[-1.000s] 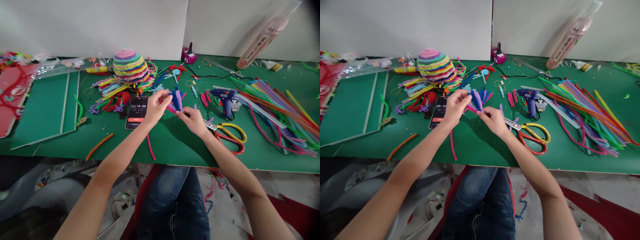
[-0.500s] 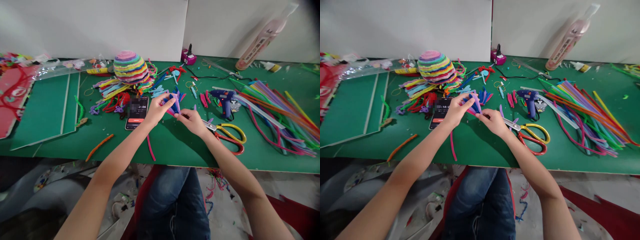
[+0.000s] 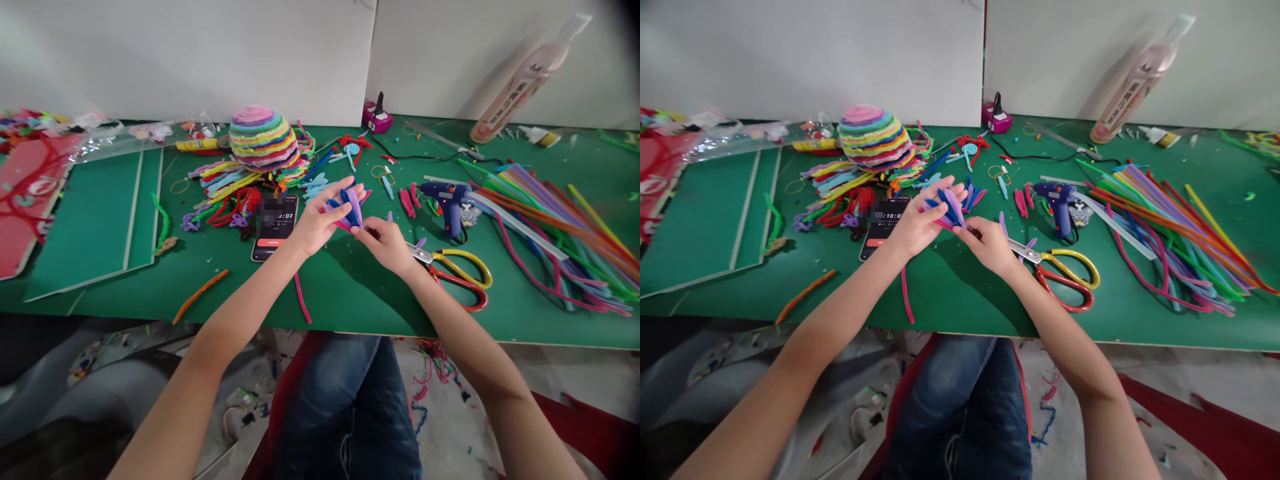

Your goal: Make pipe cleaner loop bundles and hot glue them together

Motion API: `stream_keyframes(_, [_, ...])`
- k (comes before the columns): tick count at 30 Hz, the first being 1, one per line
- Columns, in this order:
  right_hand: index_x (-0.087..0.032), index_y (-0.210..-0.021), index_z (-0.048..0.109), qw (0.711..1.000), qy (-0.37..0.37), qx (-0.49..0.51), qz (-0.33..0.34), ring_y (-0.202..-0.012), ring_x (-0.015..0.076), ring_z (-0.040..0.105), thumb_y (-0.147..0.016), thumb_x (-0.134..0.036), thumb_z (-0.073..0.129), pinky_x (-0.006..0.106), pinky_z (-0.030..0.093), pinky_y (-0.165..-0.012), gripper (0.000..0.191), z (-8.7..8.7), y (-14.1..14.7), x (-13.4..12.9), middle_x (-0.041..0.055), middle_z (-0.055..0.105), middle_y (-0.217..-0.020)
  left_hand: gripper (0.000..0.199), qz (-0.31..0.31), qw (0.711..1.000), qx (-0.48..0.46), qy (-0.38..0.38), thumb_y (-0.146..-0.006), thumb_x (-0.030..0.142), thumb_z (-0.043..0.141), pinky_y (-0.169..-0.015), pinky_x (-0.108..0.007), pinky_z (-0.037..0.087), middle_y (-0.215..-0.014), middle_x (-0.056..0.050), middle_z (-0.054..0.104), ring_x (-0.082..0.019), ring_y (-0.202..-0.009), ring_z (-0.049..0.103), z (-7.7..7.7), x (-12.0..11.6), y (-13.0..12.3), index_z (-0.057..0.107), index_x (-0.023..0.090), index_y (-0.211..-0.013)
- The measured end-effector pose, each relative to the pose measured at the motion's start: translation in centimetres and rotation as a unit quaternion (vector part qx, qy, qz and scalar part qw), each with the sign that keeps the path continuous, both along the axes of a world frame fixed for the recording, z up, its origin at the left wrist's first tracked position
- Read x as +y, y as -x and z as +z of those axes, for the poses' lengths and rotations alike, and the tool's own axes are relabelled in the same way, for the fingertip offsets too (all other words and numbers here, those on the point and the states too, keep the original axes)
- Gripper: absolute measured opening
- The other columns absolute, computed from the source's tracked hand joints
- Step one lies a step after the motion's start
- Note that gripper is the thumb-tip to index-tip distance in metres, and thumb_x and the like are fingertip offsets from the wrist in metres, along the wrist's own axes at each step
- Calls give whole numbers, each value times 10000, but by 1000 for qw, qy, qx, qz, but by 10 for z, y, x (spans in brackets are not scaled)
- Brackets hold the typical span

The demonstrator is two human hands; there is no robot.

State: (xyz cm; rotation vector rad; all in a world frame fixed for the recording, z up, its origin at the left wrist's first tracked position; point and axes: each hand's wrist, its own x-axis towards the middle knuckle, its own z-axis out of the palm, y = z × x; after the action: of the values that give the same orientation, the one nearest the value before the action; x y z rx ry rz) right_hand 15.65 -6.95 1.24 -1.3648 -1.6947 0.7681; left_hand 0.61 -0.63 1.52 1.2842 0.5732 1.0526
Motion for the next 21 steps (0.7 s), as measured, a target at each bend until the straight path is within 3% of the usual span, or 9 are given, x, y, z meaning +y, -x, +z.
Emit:
stream_keyframes(5, [-183,-627,537,998,-10,-65,-22,-565,106,420,-849,-559,545,271,318,-578,437,-2,0,-2,0,524,-606,230,-2,1000,6,1,-842,352,657,-937,-394,561,-1058,-36,728,-218,-1109,663,-8,-4,-3,678,252,-1048])
stream_keyframes(9, [-167,-789,673,994,39,-91,-47,-569,116,487,-760,-566,662,272,334,-575,400,-3,-7,-1,24,623,-660,157,20,1000,9,-10,-874,296,631,-949,-396,559,-1056,-22,729,-211,-1103,668,-3,-3,0,682,256,-1017])
stream_keyframes(11, [-169,-738,668,992,39,-103,-53,-557,113,477,-775,-556,648,272,318,-565,390,0,-13,1,20,612,-623,146,21,1000,-14,9,-877,255,627,-985,-395,537,-1085,-21,723,-205,-1128,654,0,-3,1,683,247,-1011])
stream_keyframes(14, [-176,-552,551,984,49,-139,-95,-514,101,412,-875,-528,508,279,277,-544,480,13,-30,2,11,540,-529,153,26,993,-78,86,-859,159,623,-1061,-377,475,-1088,-36,726,-202,-1190,616,1,0,1,691,204,-988])
stream_keyframes(17, [-183,-629,545,975,84,-188,-87,-565,106,439,-831,-460,584,275,299,-564,344,31,-60,-3,5,562,-612,211,45,971,-138,190,-840,65,585,-1107,-349,421,-1120,-59,720,-208,-1266,555,-1,5,2,689,164,-995])
stream_keyframes(19, [-192,-775,581,959,176,-217,-56,-621,128,502,-682,-451,739,276,339,-579,317,43,-85,-10,8,607,-709,291,58,954,-159,248,-847,39,551,-1117,-333,407,-1169,-58,705,-199,-1309,512,-2,9,3,670,172,-1077])
stream_keyframes(21, [-197,-729,570,916,262,-292,-79,-622,143,503,-673,-542,722,300,352,-591,381,49,-112,-18,20,604,-693,363,65,942,-169,284,-870,46,525,-1116,-325,409,-1205,-50,691,-188,-1332,486,-3,13,4,630,195,-1183])
